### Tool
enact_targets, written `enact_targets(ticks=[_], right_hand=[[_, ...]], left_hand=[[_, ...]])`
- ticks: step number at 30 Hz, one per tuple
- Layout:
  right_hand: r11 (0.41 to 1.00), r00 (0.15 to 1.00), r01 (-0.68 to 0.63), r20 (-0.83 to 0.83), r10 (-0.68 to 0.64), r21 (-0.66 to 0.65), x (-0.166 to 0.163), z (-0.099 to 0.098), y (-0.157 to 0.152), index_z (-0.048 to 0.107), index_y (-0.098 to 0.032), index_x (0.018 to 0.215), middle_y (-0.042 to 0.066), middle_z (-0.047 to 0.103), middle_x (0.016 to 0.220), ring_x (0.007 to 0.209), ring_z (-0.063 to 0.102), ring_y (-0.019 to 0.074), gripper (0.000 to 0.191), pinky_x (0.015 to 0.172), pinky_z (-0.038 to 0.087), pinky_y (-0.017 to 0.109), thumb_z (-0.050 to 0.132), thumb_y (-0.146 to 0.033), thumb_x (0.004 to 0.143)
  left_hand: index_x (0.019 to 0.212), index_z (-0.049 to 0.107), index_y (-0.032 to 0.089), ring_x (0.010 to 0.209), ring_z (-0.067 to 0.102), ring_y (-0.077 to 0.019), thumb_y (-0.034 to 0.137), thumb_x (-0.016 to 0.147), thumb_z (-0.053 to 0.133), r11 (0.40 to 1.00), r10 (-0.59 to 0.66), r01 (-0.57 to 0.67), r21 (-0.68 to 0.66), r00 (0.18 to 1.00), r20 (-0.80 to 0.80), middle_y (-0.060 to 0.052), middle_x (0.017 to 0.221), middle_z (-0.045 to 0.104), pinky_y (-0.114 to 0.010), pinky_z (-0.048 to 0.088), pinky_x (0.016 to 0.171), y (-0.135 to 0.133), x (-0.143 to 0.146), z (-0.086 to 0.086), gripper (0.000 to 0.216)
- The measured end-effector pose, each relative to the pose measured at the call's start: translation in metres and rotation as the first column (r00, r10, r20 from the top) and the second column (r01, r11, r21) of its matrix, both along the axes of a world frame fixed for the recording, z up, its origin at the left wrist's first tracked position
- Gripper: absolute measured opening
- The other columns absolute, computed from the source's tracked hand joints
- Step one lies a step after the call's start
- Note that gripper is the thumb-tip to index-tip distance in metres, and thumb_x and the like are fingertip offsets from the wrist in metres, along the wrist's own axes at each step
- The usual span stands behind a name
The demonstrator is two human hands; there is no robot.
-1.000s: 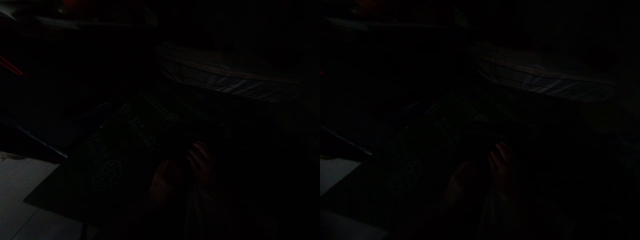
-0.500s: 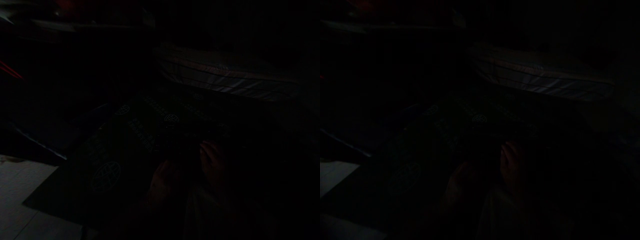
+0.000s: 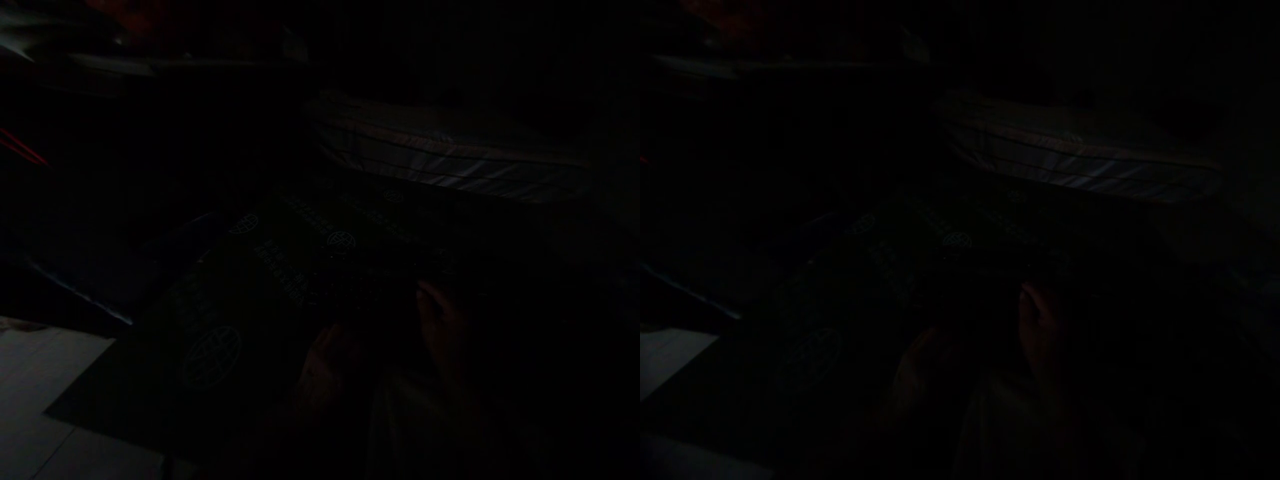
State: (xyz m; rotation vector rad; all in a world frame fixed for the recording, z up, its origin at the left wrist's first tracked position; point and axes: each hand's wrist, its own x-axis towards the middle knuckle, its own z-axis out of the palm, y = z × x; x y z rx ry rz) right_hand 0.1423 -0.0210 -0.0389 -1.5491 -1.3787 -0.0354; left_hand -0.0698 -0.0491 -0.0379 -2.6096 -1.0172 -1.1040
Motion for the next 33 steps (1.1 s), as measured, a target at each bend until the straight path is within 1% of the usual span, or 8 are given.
enact_targets(ticks=[4,9,14,18,21,25,28,33], right_hand=[[0.998,0.997,0.022,-0.074,-0.026,-0.051,0.005,-0.003,0.002,0.07,-0.019,0.092,0.01,0.069,0.094,0.088,0.065,0.0228,0.026,0.078,0.053,0.04,0.054,-0.037,0.083],[0.993,0.981,0.038,-0.183,-0.059,-0.115,0.007,0.001,0.003,0.071,-0.018,0.09,0.01,0.069,0.096,0.09,0.064,0.0245,0.029,0.082,0.051,0.043,0.055,-0.04,0.08],[0.972,0.905,0.042,-0.403,-0.135,-0.231,0.01,0.005,0.004,0.07,-0.019,0.093,0.01,0.07,0.101,0.096,0.063,0.0264,0.035,0.089,0.047,0.046,0.055,-0.046,0.076],[0.963,0.852,0.025,-0.499,-0.16,-0.267,0.013,0.004,0.006,0.07,-0.019,0.094,0.01,0.07,0.102,0.097,0.063,0.0273,0.038,0.09,0.046,0.046,0.056,-0.048,0.074],[0.963,0.834,0.017,-0.528,-0.162,-0.268,0.013,0.003,0.007,0.07,-0.02,0.095,0.01,0.069,0.104,0.096,0.063,0.0275,0.038,0.09,0.045,0.047,0.057,-0.048,0.073],[0.957,0.827,0.005,-0.537,-0.167,-0.29,0.011,0.007,0.006,0.07,-0.019,0.094,0.01,0.07,0.103,0.098,0.063,0.0282,0.039,0.09,0.045,0.046,0.056,-0.049,0.072],[0.95,0.814,0.01,-0.549,-0.188,-0.311,0.01,0.01,0.005,0.071,-0.019,0.092,0.011,0.07,0.101,0.097,0.063,0.0298,0.04,0.089,0.045,0.047,0.057,-0.05,0.07],[0.935,0.818,-0.005,-0.539,-0.2,-0.355,0.01,0.006,0.003,0.07,-0.019,0.093,0.011,0.069,0.104,0.098,0.062,0.0307,0.043,0.087,0.045,0.048,0.057,-0.053,0.07]], left_hand=[[0.09,0.061,0.016,0.079,0.061,-0.0208,0.028,0.094,0.034,0.999,-0.002,0.002,0.037,1.0,-0.006,-0.004,0.085,0.068,-0.036,0.048,0.064,0.0,0.0,0.004,0.03],[0.093,0.061,0.016,0.081,0.061,-0.0201,0.028,0.094,0.034,0.999,-0.02,0.02,0.047,1.0,0.001,-0.004,0.085,0.069,-0.035,0.048,0.067,0.001,0.0,0.004,0.03],[0.095,0.062,0.017,0.081,0.061,-0.0196,0.03,0.093,0.037,0.999,-0.022,0.023,0.048,1.0,-0.013,-0.004,0.084,0.069,-0.035,0.048,0.068,0.0,0.001,-0.002,0.028],[0.096,0.063,0.019,0.082,0.061,-0.0203,0.033,0.093,0.038,1.0,-0.003,0.005,0.031,0.998,-0.058,-0.003,0.087,0.069,-0.036,0.047,0.068,-0.001,0.001,-0.005,0.029],[0.1,0.063,0.022,0.085,0.06,-0.02,0.037,0.093,0.038,1.0,-0.012,0.013,0.013,0.998,-0.064,-0.003,0.09,0.068,-0.036,0.047,0.071,0.0,0.0,-0.011,0.03],[0.1,0.062,0.021,0.087,0.06,-0.0195,0.034,0.095,0.032,0.996,-0.007,0.01,0.084,0.999,-0.041,-0.003,0.087,0.068,-0.035,0.048,0.074,0.003,-0.002,-0.017,0.033],[0.096,0.062,0.018,0.085,0.061,-0.0173,0.03,0.096,0.029,0.988,0.003,-0.004,0.153,1.0,0.005,-0.003,0.085,0.068,-0.032,0.048,0.073,0.004,-0.002,-0.013,0.035],[0.093,0.061,0.018,0.08,0.061,-0.0162,0.033,0.097,0.028,0.995,-0.009,0.009,0.099,1.0,-0.005,-0.002,0.082,0.068,-0.031,0.049,0.069,-0.001,-0.002,-0.003,0.036]])
